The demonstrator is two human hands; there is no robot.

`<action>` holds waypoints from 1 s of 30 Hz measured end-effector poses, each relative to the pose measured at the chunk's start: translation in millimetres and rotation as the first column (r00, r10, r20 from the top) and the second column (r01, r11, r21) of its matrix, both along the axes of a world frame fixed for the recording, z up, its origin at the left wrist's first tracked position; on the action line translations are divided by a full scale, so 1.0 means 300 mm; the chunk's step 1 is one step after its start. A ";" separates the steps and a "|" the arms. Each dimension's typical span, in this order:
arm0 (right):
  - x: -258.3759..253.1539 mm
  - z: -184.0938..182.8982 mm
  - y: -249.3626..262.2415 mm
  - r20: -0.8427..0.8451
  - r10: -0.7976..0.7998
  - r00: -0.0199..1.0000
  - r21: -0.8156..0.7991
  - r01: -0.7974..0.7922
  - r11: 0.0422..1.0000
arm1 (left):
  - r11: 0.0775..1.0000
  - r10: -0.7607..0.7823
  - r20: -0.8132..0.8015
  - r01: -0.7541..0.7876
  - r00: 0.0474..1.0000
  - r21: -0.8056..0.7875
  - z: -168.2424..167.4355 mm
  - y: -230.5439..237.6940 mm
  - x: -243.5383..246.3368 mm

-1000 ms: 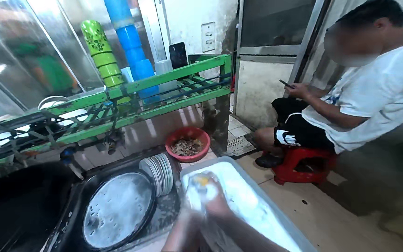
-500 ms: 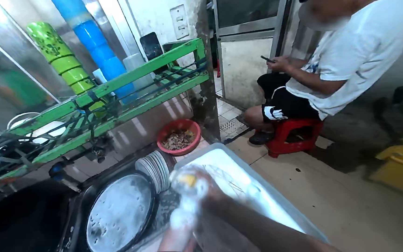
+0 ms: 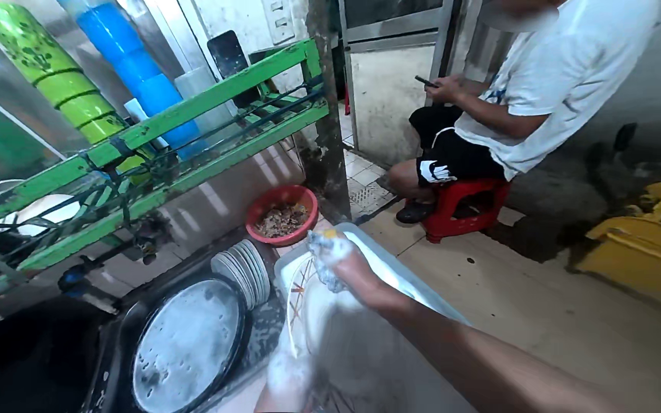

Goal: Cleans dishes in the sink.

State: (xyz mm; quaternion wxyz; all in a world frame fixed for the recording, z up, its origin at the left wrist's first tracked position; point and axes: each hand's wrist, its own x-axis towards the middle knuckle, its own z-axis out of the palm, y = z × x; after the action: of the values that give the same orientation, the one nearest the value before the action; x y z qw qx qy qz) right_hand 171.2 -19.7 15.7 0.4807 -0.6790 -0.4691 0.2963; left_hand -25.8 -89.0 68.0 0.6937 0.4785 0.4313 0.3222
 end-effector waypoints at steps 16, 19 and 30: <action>-0.186 0.063 -0.110 0.349 0.166 0.923 0.607 -0.357 0.710 | 0.926 -0.368 0.290 0.376 0.884 0.027 -0.104 0.106 -0.118; -0.102 0.045 -0.053 0.190 0.217 0.958 0.369 -0.274 0.888 | 0.979 -0.200 0.248 0.199 0.948 0.030 -0.077 0.094 -0.103; -0.124 0.028 -0.037 0.174 0.197 0.965 0.365 -0.248 0.897 | 0.988 -0.143 0.360 0.156 0.922 -0.007 -0.075 0.095 -0.116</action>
State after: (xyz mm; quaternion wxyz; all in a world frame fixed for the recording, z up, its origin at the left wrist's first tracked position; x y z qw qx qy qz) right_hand 134.0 -30.7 24.1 0.5349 -0.5317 -0.6234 0.2062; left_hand -60.5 -60.5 45.5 0.7916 0.4308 0.2658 0.3424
